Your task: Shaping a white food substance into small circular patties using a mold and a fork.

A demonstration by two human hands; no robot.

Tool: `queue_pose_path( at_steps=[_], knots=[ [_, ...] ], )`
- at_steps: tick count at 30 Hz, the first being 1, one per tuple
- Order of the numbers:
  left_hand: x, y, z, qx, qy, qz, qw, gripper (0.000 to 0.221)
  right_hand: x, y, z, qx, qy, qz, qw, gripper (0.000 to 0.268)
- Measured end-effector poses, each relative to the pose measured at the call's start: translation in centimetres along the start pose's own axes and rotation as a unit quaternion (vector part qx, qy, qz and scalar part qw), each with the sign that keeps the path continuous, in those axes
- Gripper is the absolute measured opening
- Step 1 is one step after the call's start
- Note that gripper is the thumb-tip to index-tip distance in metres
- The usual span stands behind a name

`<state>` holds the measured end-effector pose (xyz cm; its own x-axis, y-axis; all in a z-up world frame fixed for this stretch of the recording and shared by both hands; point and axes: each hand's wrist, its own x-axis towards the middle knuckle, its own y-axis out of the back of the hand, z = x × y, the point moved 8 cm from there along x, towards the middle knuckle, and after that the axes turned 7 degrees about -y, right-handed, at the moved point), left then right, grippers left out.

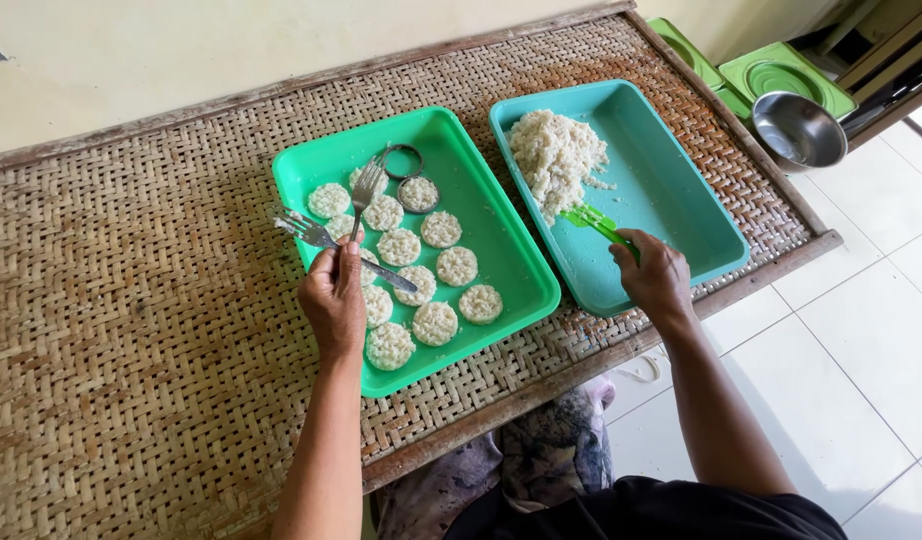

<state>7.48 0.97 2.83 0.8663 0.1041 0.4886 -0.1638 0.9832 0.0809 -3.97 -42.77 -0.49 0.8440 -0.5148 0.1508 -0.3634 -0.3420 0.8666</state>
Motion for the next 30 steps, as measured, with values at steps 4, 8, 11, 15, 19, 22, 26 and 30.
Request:
queue_pose_path(
  at_steps=[4, 8, 11, 15, 19, 22, 26, 30],
  knots=[
    [0.1, 0.0, -0.2, 0.000, 0.002, -0.003, 1.000, 0.022, -0.2, 0.9, -1.2, 0.032, 0.003, 0.025, 0.999, 0.028],
    [0.0, 0.0, -0.2, 0.002, 0.000, -0.002, 1.000, 0.022, 0.2, 1.4, -1.8, 0.060, 0.000, 0.038, 0.997, 0.027],
    [0.0, 0.0, -0.6, 0.003, 0.000, 0.001, 1.000, 0.021, 1.0, 0.8, -0.6, 0.067, -0.004, 0.040, 0.997, 0.029],
    [-0.1, 0.0, -0.4, -0.007, 0.000, 0.006, 1.000, 0.021, 1.0, 1.2, -0.6, 0.094, -0.010, 0.049, 0.994, 0.028],
    [-0.1, 0.1, -0.4, 0.001, -0.004, 0.005, 1.000, 0.021, 0.4, 2.4, -0.6, 0.131, -0.016, 0.048, 0.990, 0.030],
    [-0.1, 0.0, -0.1, 0.018, -0.009, -0.001, 1.000, 0.021, 0.7, 2.8, 0.5, 0.164, -0.007, 0.068, 0.984, 0.030],
    [-0.1, -0.5, -1.5, 0.006, 0.026, 0.003, 1.000, 0.023, 1.3, 3.5, -0.2, 0.173, 0.007, 0.073, 0.982, 0.033],
    [0.9, -0.4, 0.5, -0.025, 0.105, 0.002, 0.994, 0.028, 2.9, 4.3, -5.0, 0.157, 0.065, 0.053, 0.984, 0.034]
  ],
)
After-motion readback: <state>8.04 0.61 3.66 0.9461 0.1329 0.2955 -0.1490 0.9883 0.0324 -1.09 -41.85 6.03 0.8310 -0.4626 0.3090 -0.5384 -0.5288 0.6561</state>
